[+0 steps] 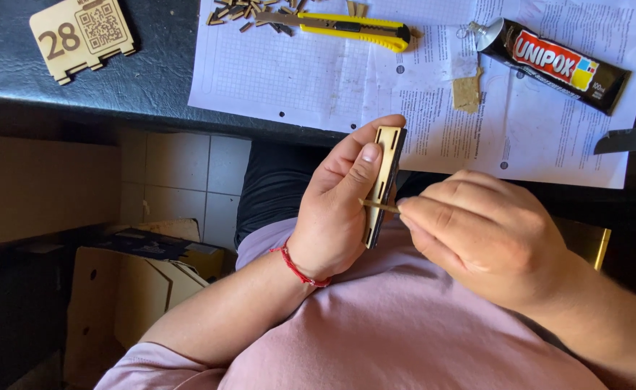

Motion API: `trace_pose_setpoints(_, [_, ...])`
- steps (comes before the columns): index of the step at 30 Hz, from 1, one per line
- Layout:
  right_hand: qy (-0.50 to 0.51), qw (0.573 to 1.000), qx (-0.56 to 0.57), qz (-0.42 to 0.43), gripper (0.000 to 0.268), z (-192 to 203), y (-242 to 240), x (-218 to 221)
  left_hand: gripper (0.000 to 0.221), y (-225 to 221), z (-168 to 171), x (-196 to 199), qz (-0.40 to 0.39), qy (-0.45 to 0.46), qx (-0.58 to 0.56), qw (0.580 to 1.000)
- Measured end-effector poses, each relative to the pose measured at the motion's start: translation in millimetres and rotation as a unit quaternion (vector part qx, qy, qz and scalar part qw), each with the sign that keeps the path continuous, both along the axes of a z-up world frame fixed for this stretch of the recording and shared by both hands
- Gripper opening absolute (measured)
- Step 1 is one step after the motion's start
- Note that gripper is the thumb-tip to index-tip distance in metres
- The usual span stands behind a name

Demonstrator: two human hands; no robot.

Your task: Assembling small laser-cut wooden components by applying glue and joining pieces together to form a structure.

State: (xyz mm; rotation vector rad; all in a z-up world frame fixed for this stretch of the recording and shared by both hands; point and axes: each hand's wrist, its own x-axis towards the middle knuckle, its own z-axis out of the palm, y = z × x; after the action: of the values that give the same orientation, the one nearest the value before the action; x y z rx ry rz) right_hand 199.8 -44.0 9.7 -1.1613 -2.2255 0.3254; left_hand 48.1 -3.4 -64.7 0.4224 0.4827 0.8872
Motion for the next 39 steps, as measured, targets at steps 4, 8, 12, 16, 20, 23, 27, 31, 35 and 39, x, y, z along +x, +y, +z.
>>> trace_pose_setpoints(4, [0.016, 0.999, -0.032, 0.006, 0.004, 4, -2, -2, 0.038, 3, 4, 0, -0.020, 0.018, -0.024, 0.999])
trace_pose_setpoints(8, [0.036, 0.997, -0.062, 0.027, 0.001, 4, -6, -2, 0.039, 6, 5, 0, -0.023, 0.008, -0.044, 0.999])
trace_pose_setpoints(12, [0.073, 0.988, -0.127, 0.046, 0.003, 2, -11, -1, 0.040, 6, -1, 2, -0.021, -0.037, -0.057, 0.998])
trace_pose_setpoints(16, [0.158, 0.954, -0.250, 0.038, 0.007, 7, -17, 2, 0.040, 8, -4, 2, -0.024, -0.083, -0.059, 0.994])
trace_pose_setpoints(20, [0.167, 0.955, -0.244, -0.021, 0.006, 17, -17, 9, 0.039, 7, -6, 3, -0.024, -0.078, -0.063, 0.995])
trace_pose_setpoints(23, [0.141, 0.965, -0.218, -0.035, 0.004, 10, -19, 16, 0.038, 7, -5, 4, -0.028, -0.086, -0.070, 0.993])
trace_pose_setpoints(27, [0.114, 0.947, -0.274, -0.122, 0.011, -4, -27, 24, 0.040, 6, -1, 2, -0.032, -0.071, -0.059, 0.995])
trace_pose_setpoints(31, [0.233, 0.894, -0.362, -0.124, 0.013, -5, -27, 28, 0.037, 6, 0, 1, -0.027, -0.055, -0.066, 0.996])
trace_pose_setpoints(35, [0.281, 0.875, -0.372, -0.130, 0.012, -12, -26, 37, 0.034, 7, 4, -1, -0.024, -0.044, -0.073, 0.996])
trace_pose_setpoints(39, [0.114, 0.911, -0.254, -0.303, 0.008, -26, -6, 67, 0.039, 7, 3, -4, -0.005, 0.008, -0.113, 0.994])
